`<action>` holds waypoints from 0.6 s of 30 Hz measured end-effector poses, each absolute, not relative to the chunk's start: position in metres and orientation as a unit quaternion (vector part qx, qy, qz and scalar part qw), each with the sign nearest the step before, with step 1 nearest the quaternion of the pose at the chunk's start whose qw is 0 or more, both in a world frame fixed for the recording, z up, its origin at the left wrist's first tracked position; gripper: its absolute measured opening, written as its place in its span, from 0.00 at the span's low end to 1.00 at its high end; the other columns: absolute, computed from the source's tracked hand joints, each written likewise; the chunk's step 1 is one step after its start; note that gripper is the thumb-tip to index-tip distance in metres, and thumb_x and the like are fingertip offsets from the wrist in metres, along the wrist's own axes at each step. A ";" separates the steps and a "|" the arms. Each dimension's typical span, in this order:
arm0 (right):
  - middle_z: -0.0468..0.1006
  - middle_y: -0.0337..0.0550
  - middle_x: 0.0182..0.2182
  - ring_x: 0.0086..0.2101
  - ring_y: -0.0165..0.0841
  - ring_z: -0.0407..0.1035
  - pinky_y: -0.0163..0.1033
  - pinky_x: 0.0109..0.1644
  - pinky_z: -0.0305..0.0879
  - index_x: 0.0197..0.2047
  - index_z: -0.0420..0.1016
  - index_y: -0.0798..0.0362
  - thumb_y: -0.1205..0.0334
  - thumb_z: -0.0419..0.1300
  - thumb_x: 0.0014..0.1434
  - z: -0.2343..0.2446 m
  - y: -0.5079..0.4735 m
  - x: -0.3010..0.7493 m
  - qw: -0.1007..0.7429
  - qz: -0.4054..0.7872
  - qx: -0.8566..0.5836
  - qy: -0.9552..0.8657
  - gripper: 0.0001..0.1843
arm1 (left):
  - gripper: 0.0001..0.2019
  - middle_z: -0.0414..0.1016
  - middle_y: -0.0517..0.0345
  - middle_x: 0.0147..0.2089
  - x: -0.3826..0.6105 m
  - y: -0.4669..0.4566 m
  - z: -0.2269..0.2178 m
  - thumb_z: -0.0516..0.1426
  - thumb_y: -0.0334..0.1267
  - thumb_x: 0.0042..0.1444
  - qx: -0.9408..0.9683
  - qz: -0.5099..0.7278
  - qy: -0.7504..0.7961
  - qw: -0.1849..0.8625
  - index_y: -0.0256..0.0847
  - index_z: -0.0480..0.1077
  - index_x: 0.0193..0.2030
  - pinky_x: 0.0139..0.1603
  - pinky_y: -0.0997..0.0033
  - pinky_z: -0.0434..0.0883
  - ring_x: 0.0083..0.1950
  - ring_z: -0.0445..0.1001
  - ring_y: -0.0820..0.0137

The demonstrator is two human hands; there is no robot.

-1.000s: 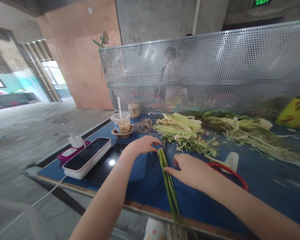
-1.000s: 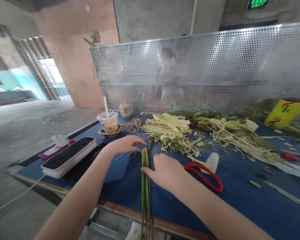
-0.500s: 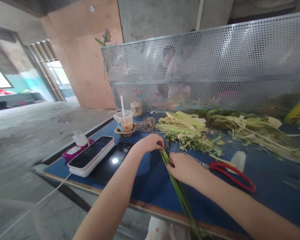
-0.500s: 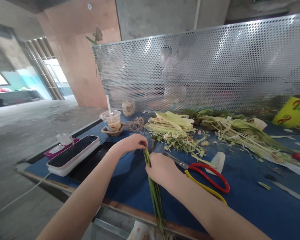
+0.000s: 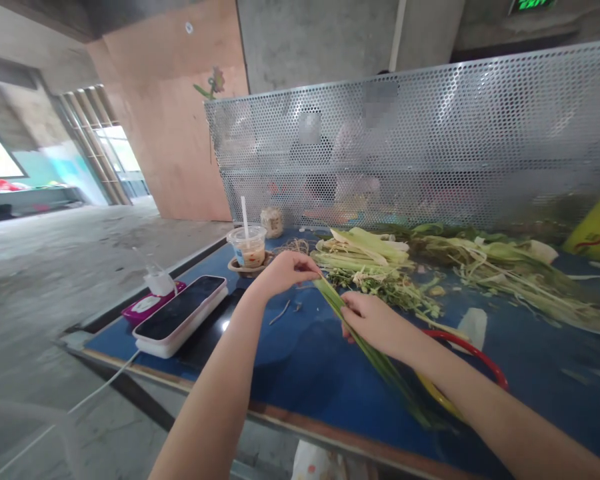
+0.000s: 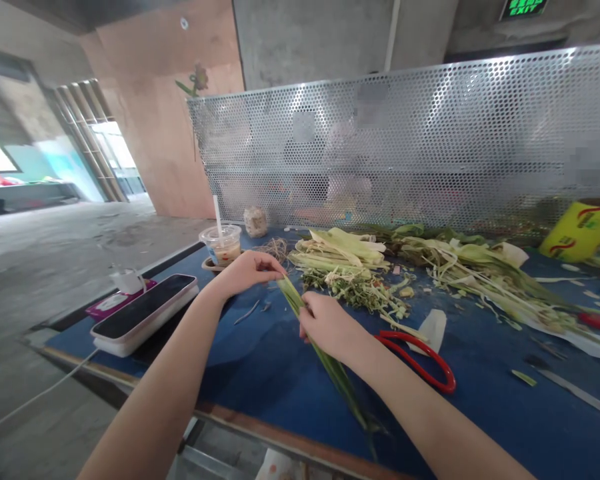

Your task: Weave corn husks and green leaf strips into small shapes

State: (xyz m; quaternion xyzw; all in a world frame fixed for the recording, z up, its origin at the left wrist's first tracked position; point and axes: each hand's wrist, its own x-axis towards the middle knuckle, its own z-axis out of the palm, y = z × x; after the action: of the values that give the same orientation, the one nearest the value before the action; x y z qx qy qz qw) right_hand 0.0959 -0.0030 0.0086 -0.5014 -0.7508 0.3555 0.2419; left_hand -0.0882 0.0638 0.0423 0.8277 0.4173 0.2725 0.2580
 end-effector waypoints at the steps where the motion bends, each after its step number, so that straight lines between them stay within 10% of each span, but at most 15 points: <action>1: 0.65 0.34 0.19 0.21 0.27 0.66 0.32 0.25 0.61 0.30 0.58 0.52 0.63 0.43 0.58 0.010 -0.003 0.096 0.255 0.388 -0.485 -0.741 0.07 | 0.10 0.73 0.57 0.28 -0.089 0.063 0.043 0.56 0.38 0.49 0.816 0.294 0.414 0.277 0.35 0.73 0.35 0.28 0.76 0.65 0.26 0.67 0.76; 9: 0.55 0.28 0.19 0.15 0.21 0.56 0.28 0.17 0.53 0.35 0.56 0.52 0.58 0.40 0.60 0.016 -0.004 0.097 0.339 0.534 -0.387 -0.671 0.09 | 0.14 0.74 0.53 0.35 -0.084 0.054 0.045 0.54 0.43 0.52 0.657 0.426 0.323 0.531 0.38 0.74 0.39 0.28 0.78 0.66 0.31 0.68 0.77; 18: 0.57 0.30 0.21 0.16 0.19 0.50 0.28 0.18 0.47 0.37 0.59 0.52 0.51 0.47 0.59 0.015 0.000 0.108 0.325 0.603 -0.342 -0.644 0.13 | 0.10 0.73 0.54 0.28 -0.085 0.055 0.046 0.61 0.40 0.44 0.597 0.428 0.384 0.559 0.35 0.76 0.30 0.22 0.79 0.63 0.26 0.66 0.78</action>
State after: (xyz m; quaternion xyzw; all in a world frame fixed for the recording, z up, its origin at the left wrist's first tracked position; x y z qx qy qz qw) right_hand 0.1075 -0.0003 0.0155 -0.3420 -0.6437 0.6027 0.3248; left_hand -0.0850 0.0550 0.0458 0.5974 0.3840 0.4284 0.5587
